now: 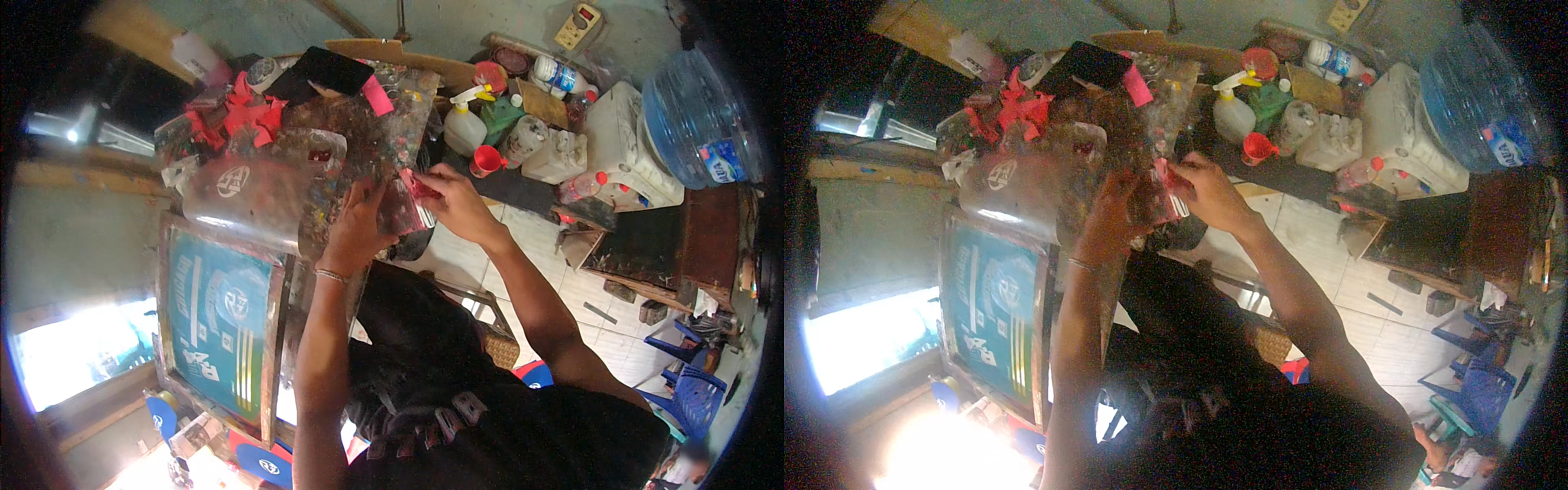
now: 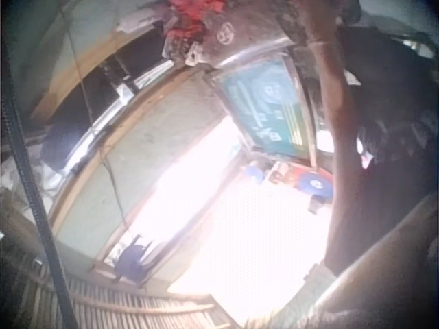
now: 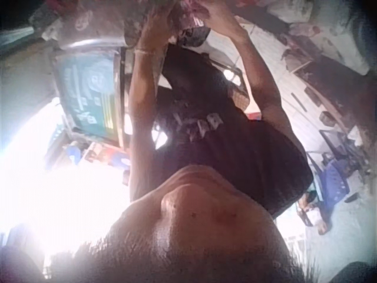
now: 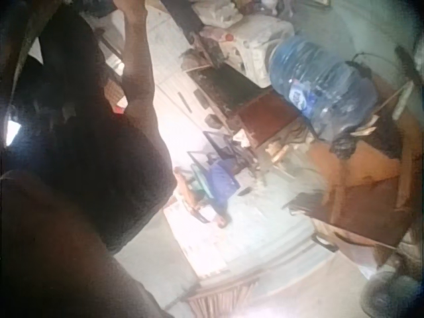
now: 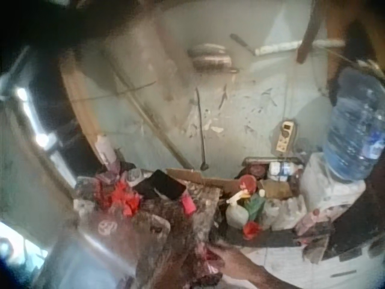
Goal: The person performs screen printing on red and blue baseball caps. They place a cap under a screen, apply white ink with a squeegee, and then remove the cap. The person also cleans the screen with a cloth and wipes the work surface between prints.
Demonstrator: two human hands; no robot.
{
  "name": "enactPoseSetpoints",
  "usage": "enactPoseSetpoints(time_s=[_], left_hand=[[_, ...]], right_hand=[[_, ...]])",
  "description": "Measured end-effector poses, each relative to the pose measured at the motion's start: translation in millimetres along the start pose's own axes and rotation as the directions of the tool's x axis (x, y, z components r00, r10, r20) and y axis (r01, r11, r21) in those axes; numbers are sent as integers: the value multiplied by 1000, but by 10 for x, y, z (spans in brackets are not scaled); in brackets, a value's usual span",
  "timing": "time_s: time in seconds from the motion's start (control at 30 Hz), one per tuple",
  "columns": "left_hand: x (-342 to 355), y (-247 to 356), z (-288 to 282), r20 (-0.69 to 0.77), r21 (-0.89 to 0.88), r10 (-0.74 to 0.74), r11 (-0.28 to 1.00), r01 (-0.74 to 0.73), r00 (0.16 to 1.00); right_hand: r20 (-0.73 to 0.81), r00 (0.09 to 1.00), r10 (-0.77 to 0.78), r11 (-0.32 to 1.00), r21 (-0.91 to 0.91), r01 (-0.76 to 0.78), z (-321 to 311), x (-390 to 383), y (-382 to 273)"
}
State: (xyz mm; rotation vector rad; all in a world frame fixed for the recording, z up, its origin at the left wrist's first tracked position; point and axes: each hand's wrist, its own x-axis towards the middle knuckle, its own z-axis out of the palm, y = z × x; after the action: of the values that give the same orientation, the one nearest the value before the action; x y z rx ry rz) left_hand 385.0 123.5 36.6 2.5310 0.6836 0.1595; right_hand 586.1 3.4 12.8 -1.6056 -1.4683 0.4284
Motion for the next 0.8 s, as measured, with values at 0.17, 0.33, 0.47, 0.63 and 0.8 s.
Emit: enactPoseSetpoints(time_s=[0.17,0.33,0.47,0.63,0.8], left_hand=[[56,172,-35,14,62,-34,998,33,999],[15,80,55,48,176,-58,983,49,997],[12,110,51,-9,179,37,983,-35,999],[32,164,-37,-54,105,34,994,-28,998],[-11,40,12,-60,103,44,994,-38,997]], right_hand=[[-1,999,-32,998,-60,32,28,61,57],[69,998,13,996,-92,-7,39,-138,-35],[124,985,121,992,8,-122,27,-528,-167],[390,888,242,835,382,-395,-273,-464,-43],[708,658,259,911,48,-410,-558,262,133]])
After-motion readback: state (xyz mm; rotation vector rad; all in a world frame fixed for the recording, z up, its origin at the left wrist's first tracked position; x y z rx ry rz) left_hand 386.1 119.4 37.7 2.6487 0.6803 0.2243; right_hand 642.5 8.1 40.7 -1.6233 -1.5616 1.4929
